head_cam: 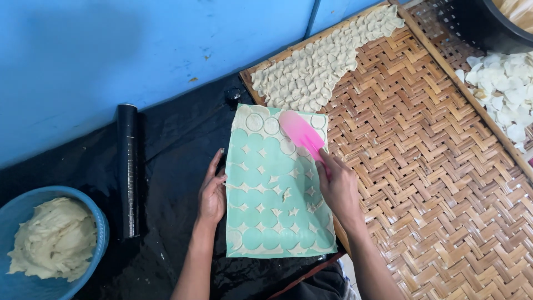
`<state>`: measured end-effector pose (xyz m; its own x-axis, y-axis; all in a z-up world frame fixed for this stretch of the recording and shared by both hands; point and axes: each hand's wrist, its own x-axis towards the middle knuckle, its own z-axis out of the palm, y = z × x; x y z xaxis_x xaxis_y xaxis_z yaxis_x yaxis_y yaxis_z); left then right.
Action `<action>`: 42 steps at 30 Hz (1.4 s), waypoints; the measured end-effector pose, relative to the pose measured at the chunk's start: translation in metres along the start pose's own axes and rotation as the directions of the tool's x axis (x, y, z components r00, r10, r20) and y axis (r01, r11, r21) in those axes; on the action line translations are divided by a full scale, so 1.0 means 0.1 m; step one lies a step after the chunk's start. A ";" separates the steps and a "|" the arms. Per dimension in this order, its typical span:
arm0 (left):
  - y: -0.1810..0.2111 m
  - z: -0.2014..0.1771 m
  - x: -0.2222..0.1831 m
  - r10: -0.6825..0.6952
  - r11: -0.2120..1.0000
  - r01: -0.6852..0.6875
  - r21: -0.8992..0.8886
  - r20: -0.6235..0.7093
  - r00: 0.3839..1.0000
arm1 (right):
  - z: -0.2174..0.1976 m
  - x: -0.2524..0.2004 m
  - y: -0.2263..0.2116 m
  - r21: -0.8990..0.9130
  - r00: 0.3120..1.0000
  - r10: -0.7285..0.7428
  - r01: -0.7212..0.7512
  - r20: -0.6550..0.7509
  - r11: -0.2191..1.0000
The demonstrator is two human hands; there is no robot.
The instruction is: The person is using a scraper and a rolling pin to process and flatten dough on a work surface.
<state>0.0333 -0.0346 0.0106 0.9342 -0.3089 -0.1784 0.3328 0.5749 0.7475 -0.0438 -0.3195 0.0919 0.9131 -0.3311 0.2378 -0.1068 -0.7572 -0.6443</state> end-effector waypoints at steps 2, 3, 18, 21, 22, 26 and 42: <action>-0.02 -0.04 0.01 0.007 1.000 -0.007 -0.001 0.007 1.000 | 0.01 -0.01 -0.01 0.003 1.000 0.009 -0.009 0.001 1.000; -0.04 -0.05 0.02 0.014 1.000 -0.014 -0.003 0.013 1.000 | 0.01 -0.01 -0.01 0.006 1.000 0.017 -0.017 0.002 1.000; -0.02 -0.03 0.01 0.007 0.999 -0.007 0.031 0.013 1.000 | 0.05 0.04 0.00 -0.067 0.997 0.044 -0.039 0.068 0.997; -0.05 -0.06 0.02 0.015 0.999 -0.016 0.034 0.012 1.000 | 0.14 0.05 0.11 -0.013 0.996 0.024 -0.023 0.088 1.000; -0.04 -0.06 0.01 0.016 0.999 -0.017 0.035 0.011 1.000 | 0.16 0.06 0.14 -0.012 0.996 0.023 -0.022 0.089 1.000; -0.04 -0.06 0.01 0.005 1.000 -0.005 -0.023 0.020 1.000 | 0.21 0.07 0.22 0.062 0.990 0.071 -0.079 0.123 0.995; -0.02 -0.02 0.01 0.010 0.999 -0.010 -0.034 0.020 1.000 | 0.13 0.02 0.64 0.412 0.895 0.249 -0.398 0.370 0.820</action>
<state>0.0343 -0.0344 0.0076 0.9349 -0.3181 -0.1577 0.3279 0.6033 0.7270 -0.0440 -0.3615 0.0418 0.9364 -0.2762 -0.2167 -0.2892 -0.2571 -0.9221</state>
